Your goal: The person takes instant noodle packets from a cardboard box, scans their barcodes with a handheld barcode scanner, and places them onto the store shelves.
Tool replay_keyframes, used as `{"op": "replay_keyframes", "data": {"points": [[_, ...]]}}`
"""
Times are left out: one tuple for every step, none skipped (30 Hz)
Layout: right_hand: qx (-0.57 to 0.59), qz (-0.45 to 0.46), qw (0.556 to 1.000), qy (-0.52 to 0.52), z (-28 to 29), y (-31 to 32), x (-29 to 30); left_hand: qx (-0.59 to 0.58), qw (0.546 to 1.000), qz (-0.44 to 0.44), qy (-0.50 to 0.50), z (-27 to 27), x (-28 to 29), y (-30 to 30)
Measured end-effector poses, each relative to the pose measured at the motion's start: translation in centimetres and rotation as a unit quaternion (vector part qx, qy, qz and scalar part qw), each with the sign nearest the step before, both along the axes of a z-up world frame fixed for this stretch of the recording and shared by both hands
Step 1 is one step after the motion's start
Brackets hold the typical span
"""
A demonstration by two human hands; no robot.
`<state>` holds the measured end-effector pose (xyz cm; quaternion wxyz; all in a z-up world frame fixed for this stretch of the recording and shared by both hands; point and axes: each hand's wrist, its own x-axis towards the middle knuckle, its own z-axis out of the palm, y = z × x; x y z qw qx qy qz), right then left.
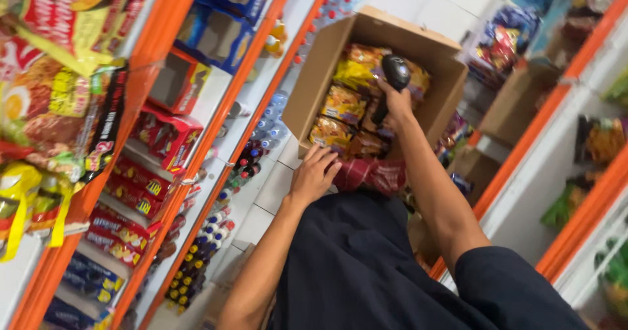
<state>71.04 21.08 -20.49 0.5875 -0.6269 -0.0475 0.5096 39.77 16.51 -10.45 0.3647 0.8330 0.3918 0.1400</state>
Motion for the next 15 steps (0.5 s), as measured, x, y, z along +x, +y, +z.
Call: {"op": "replay_keyframes", "data": {"points": [[-0.031,-0.014,0.999,-0.028,-1.0,1.1,0.7,-0.013,1.0,0.018,-0.009,0.1,0.1,0.1],[-0.03,-0.006,0.999,-0.027,-1.8,1.6,1.2,-0.027,0.999,0.028,-0.02,0.3,0.3,0.3],[0.006,-0.02,0.998,-0.062,-2.6,1.9,1.4,-0.026,0.999,0.036,-0.02,0.5,0.5,0.6],[0.041,-0.032,0.994,-0.099,-3.1,1.9,1.9,-0.024,0.998,0.047,-0.025,0.7,0.8,0.5],[0.04,-0.023,0.994,-0.1,-3.5,2.0,2.3,-0.022,0.998,0.058,-0.031,0.9,1.1,0.5],[0.008,-0.016,0.999,-0.046,-3.7,1.8,2.7,-0.024,0.997,0.064,-0.032,1.2,1.4,0.6],[-0.025,-0.008,1.0,0.007,-3.9,1.7,3.1,-0.018,0.997,0.07,-0.032,1.5,1.7,0.7],[-0.028,-0.003,1.0,0.006,-4.0,1.5,3.3,-0.014,0.996,0.076,-0.033,1.9,2.0,0.7],[-0.063,0.004,0.998,-0.02,-4.1,1.3,3.4,-0.017,0.996,0.08,-0.033,2.3,2.5,0.6],[-0.097,0.01,0.994,-0.046,-4.1,1.2,3.5,-0.047,0.993,0.102,-0.025,2.8,3.0,0.7],[-0.099,0.012,0.994,-0.048,-4.0,1.2,3.6,-0.076,0.989,0.124,-0.017,3.3,3.6,0.7],[-0.07,0.017,0.992,-0.101,-3.9,1.0,3.3,-0.08,0.988,0.128,-0.016,3.7,4.2,0.7],[-0.041,0.021,0.987,-0.153,-3.7,0.8,3.1,-0.064,0.989,0.136,-0.012,4.1,4.9,0.8],[-0.043,0.027,0.987,-0.153,-3.3,0.7,2.9,-0.048,0.988,0.144,-0.008,4.4,5.6,0.9],[-0.032,0.012,0.987,-0.157,-2.5,0.7,2.6,-0.051,0.987,0.149,-0.008,4.7,6.3,0.9]]}}
